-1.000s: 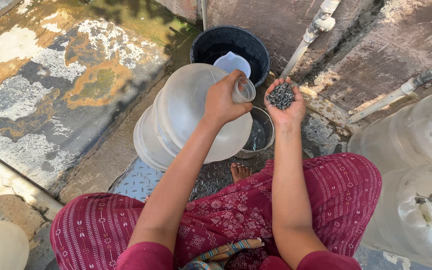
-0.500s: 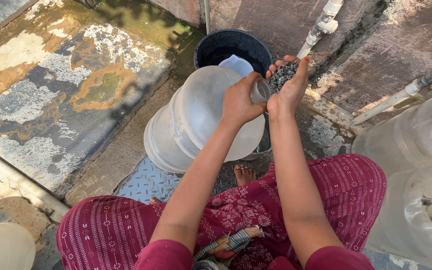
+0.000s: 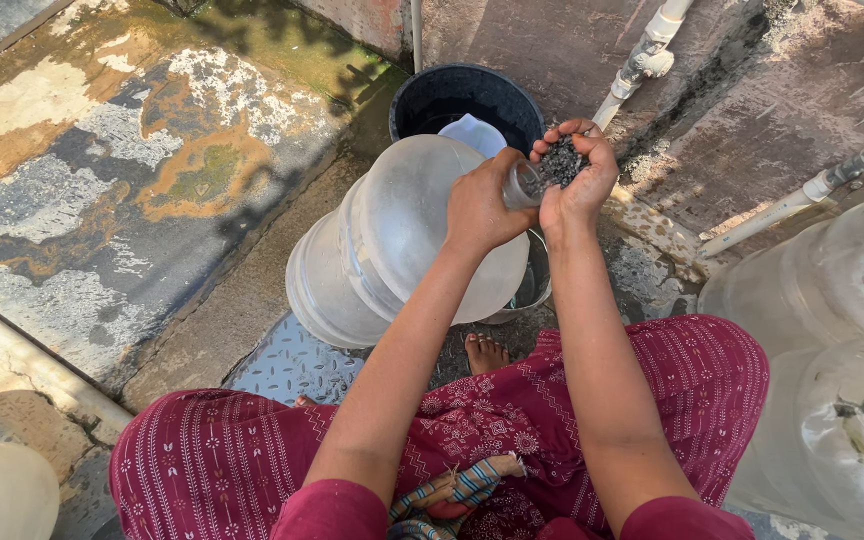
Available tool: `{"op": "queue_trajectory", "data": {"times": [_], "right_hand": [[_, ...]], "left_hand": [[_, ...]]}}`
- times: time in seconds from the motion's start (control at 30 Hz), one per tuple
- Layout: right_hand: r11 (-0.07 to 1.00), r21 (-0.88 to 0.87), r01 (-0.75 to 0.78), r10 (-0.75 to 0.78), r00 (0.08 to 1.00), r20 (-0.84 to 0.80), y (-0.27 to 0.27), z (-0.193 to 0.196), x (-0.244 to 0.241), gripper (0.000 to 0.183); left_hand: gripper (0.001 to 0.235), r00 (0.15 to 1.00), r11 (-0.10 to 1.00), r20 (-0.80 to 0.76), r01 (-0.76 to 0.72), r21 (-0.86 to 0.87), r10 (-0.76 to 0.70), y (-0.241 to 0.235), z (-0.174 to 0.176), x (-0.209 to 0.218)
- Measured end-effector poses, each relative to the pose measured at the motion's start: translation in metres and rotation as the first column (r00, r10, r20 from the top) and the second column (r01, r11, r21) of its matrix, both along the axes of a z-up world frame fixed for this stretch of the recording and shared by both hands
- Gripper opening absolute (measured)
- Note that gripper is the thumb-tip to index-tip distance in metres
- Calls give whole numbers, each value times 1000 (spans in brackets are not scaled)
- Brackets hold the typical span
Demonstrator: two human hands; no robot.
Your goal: The person cleans the interior and exterior of a large plastic water jug using a brush, a sponge, and a container of small dark particles for scrubbing.
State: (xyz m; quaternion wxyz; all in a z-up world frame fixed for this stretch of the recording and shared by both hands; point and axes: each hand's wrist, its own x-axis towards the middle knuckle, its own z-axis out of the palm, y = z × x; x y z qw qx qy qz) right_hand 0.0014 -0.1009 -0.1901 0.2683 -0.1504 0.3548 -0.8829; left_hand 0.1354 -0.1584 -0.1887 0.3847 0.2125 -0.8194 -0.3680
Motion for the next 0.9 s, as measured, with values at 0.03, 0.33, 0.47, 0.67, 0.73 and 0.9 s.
{"op": "queue_trajectory", "data": {"times": [0.03, 0.33, 0.47, 0.67, 0.73, 0.9], "right_hand": [[1000, -18, -21, 20, 999, -35, 0, 1, 2, 18], [996, 75, 57, -42, 982, -183, -1, 7, 18, 49], [994, 111, 21, 6, 972, -235, 2, 8, 21, 36], [999, 29, -24, 32, 935, -353, 4, 11, 30, 47], [1000, 3, 10, -8, 895, -445, 3, 11, 34, 48], [997, -8, 78, -71, 862, -503, 2, 11, 39, 50]], "left_hand": [[48, 1000, 1000, 6, -3, 2, 3, 0, 1, 1], [51, 1000, 1000, -14, 1, -13, -1, -2, -2, 4], [50, 1000, 1000, 11, 0, -1, 0, -3, -3, 5], [53, 1000, 1000, 2, -2, -12, 2, -3, -1, 5], [56, 1000, 1000, -22, 5, -12, -5, -3, -1, 5], [57, 999, 999, 47, 13, 36, -14, -3, 0, 3]]}}
